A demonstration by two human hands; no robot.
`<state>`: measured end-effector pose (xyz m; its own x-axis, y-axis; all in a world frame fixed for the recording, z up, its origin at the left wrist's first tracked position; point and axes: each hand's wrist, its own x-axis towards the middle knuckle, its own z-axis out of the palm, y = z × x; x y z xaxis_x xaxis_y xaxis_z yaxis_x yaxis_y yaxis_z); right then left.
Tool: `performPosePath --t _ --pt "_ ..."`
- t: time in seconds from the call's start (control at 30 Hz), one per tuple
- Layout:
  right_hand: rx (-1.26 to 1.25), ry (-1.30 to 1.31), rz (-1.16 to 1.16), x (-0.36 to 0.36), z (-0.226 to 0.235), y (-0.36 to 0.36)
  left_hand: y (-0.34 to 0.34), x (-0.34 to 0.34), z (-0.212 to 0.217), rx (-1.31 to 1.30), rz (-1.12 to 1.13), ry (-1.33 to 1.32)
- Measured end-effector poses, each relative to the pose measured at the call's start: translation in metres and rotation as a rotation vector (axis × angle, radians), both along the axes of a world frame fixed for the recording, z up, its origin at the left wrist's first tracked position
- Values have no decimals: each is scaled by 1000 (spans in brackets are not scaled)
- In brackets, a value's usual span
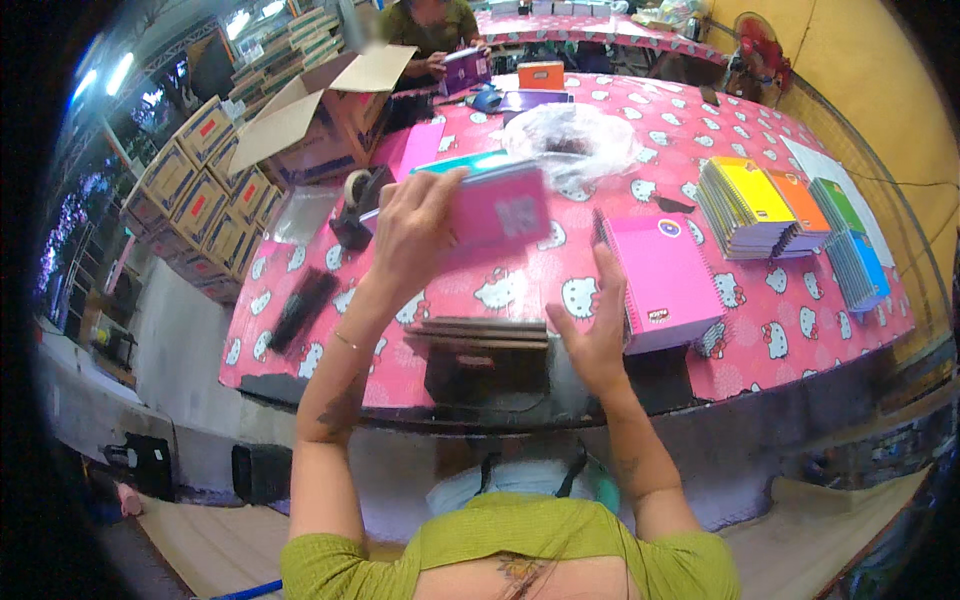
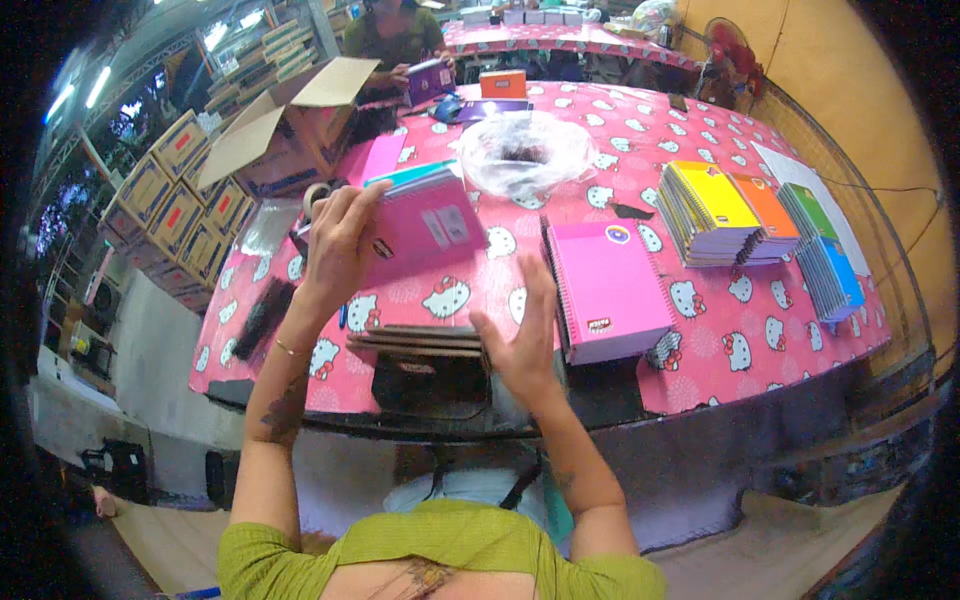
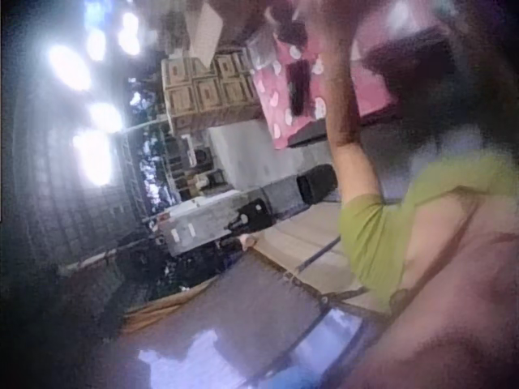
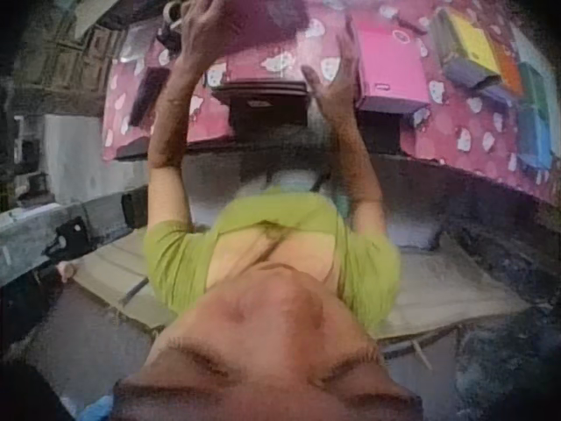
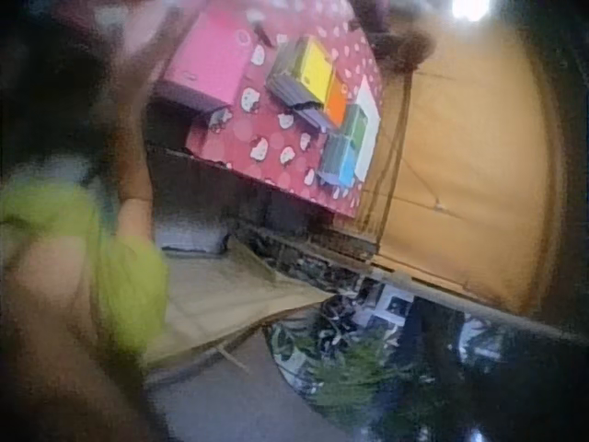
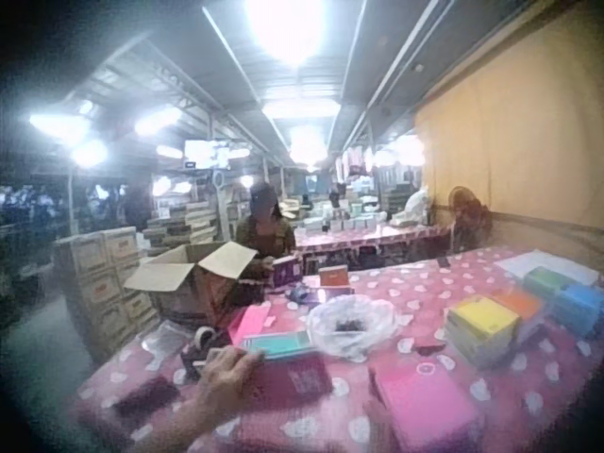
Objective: The person applies a small sticker to the spine of pink notebooks by hand, and then stacks the notebooks into a pile on a table.
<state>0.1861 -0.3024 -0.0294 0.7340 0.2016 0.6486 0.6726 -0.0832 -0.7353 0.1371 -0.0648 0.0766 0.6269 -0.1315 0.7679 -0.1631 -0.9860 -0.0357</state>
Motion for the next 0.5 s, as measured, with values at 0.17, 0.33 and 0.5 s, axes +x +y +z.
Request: performPosePath --t 0.17,0.33,0.5 --pt "225 439 446 0 -41 -17 -56 -39 12 -3 -233 122" --pt "269 478 376 -13 -62 -12 -69 -48 1 44 -272 181" --pt "48 427 363 -19 -64 -3 -67 -61 11 115 -212 248"
